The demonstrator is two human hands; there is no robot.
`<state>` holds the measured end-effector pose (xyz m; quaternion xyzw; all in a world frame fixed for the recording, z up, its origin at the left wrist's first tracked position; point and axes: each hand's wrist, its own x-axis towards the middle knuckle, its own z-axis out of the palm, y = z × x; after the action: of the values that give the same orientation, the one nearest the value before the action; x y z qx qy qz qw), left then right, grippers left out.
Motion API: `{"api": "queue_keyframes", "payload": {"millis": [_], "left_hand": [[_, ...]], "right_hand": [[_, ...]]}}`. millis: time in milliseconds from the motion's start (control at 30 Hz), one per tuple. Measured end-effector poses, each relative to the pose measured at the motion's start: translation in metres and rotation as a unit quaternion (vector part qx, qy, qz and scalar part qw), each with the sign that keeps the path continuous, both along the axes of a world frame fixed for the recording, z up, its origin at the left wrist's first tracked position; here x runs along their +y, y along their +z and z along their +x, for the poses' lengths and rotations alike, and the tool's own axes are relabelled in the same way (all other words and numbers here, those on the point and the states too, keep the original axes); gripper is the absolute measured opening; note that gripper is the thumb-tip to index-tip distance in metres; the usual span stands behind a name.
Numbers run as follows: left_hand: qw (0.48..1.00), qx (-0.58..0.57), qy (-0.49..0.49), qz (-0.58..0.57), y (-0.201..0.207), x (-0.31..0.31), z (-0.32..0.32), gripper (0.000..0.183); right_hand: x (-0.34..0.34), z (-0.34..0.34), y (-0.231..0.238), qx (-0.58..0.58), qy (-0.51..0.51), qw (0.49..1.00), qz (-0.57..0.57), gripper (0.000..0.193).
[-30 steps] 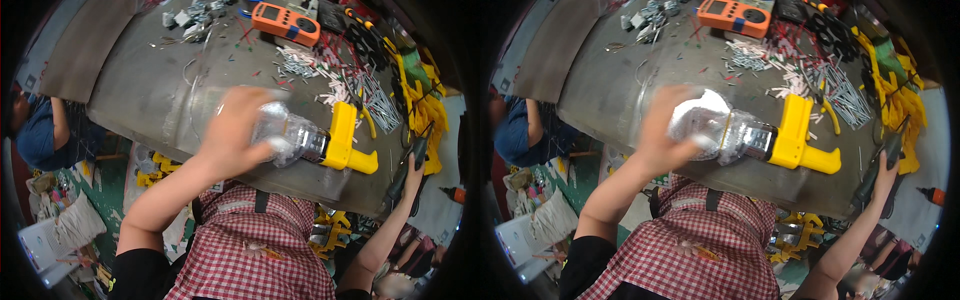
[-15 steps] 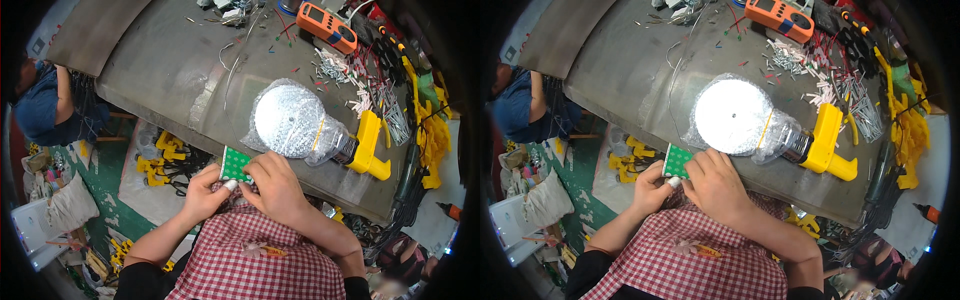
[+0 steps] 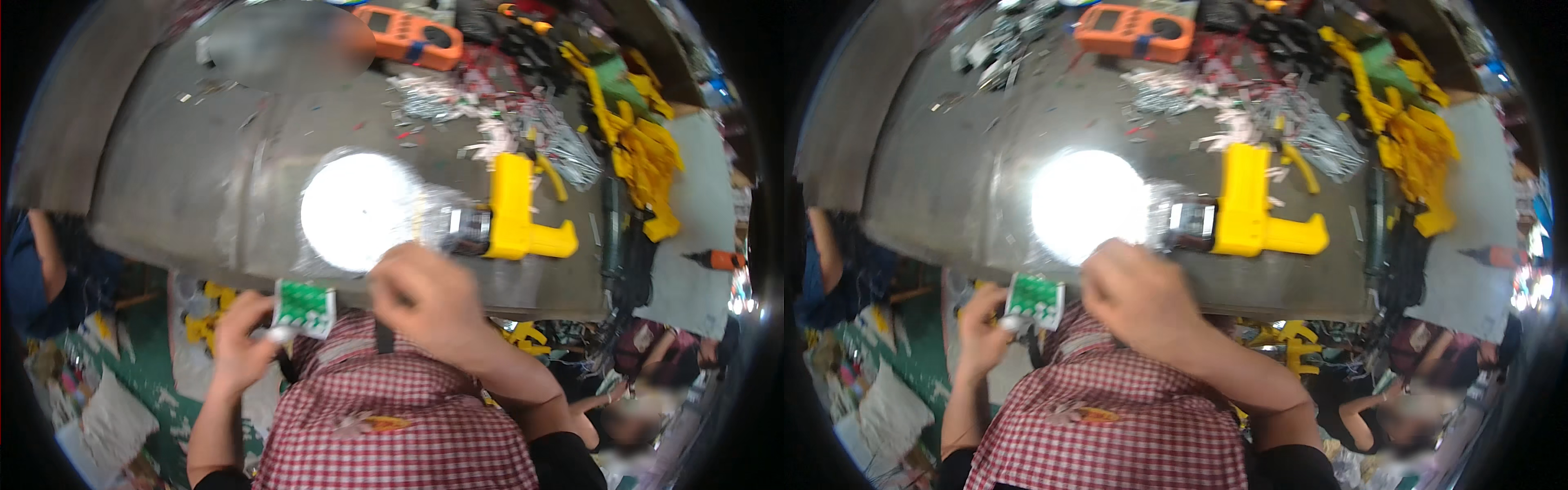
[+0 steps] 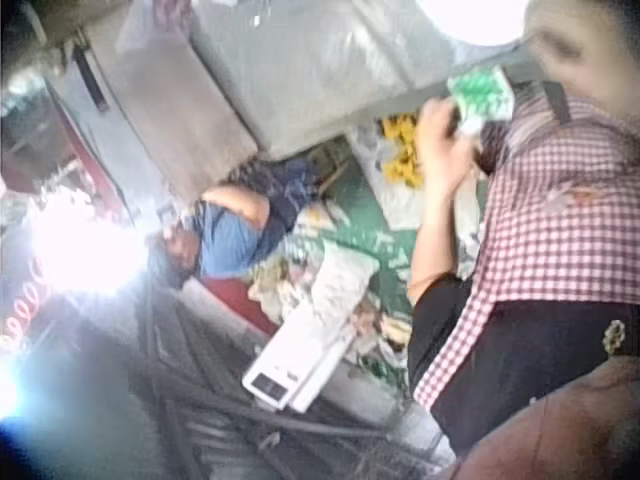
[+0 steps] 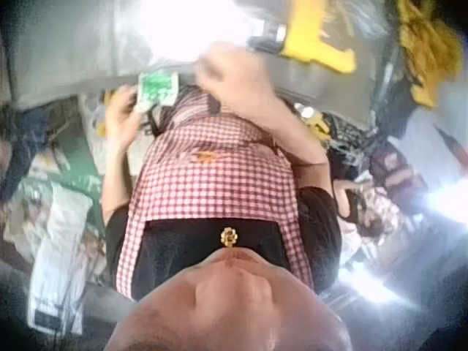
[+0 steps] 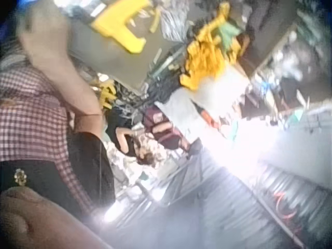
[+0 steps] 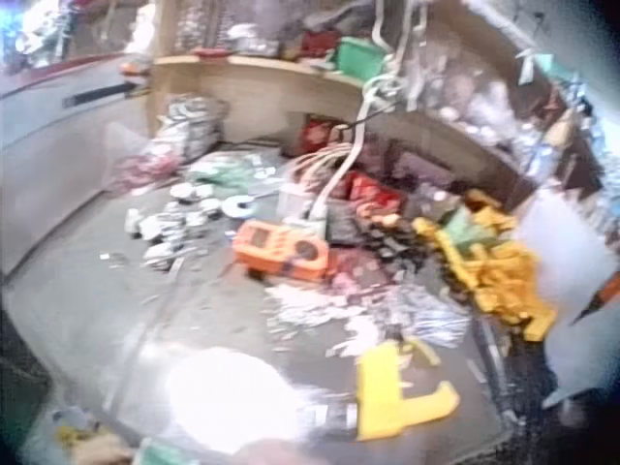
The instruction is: Assembling the internal wiring and components of a yellow handheld electronic device housing.
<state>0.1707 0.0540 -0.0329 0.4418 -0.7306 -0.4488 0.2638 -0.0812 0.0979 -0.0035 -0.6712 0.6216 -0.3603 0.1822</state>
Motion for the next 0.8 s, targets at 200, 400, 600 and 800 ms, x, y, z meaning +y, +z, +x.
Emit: {"api": "queue_keyframes", "payload": {"millis": [200, 400, 600, 800], "left_hand": [[0.97, -0.082, -0.06, -0.222, 0.037, -0.049, -0.048, 0.034], [0.903, -0.232, -0.255, -0.256, 0.051, -0.108, -0.132, 0.062], [0.886, -0.205, -0.326, -0.257, 0.097, -0.088, -0.134, 0.044], [0.875, -0.223, -0.358, -0.239, 0.047, -0.059, -0.108, 0.046]], "right_hand": [[0.01, -0.123, 0.013, 0.188, -0.343, 0.92, -0.027, 0.004], [0.028, -0.148, 0.025, 0.007, -0.153, 0.985, 0.078, 0.023], [0.052, -0.164, 0.028, 0.137, -0.077, 0.982, 0.102, 0.025], [-0.017, -0.196, 0.034, -0.015, -0.145, 0.981, 0.13, 0.017]]}}
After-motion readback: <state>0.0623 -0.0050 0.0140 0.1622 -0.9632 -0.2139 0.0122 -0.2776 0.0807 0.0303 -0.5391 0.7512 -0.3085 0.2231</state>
